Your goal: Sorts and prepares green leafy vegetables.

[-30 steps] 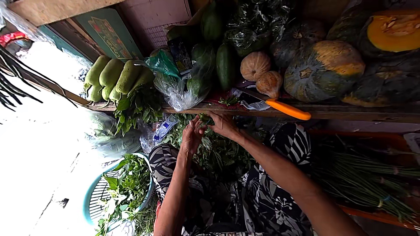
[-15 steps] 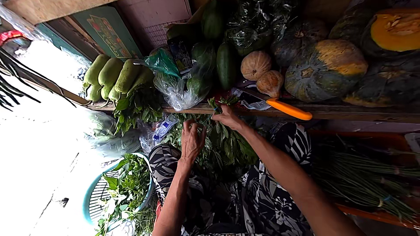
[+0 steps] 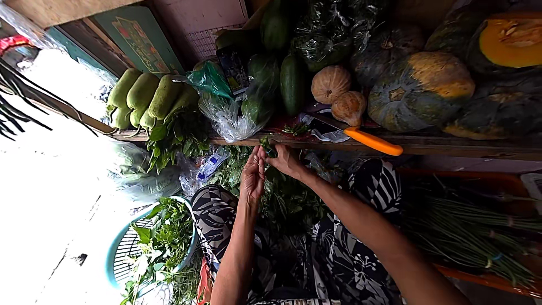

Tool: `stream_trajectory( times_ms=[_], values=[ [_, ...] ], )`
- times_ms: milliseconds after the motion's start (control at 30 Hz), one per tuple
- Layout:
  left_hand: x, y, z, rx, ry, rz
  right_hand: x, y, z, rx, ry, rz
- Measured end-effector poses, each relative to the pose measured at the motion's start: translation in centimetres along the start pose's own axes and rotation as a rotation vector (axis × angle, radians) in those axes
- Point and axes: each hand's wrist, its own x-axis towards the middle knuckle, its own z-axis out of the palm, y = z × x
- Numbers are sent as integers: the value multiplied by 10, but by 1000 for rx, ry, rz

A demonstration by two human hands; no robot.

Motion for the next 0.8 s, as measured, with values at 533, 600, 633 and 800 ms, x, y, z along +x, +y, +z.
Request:
stream_trajectory(
  times_ms=[533,600,633,800],
  values=[
    [11,21,-16,1780,-400,632,-18,-8,6,-536,-368,30],
    [5,12,-19,1753,-439,788,-15,-9,1,-489,-342,93],
    [2,9,-22,1680,-445,798,-10,-10,-3,-484,-325,123],
    [-2,7,-41,1428,-484,665,13,10,-16,3,-114,275]
  ],
)
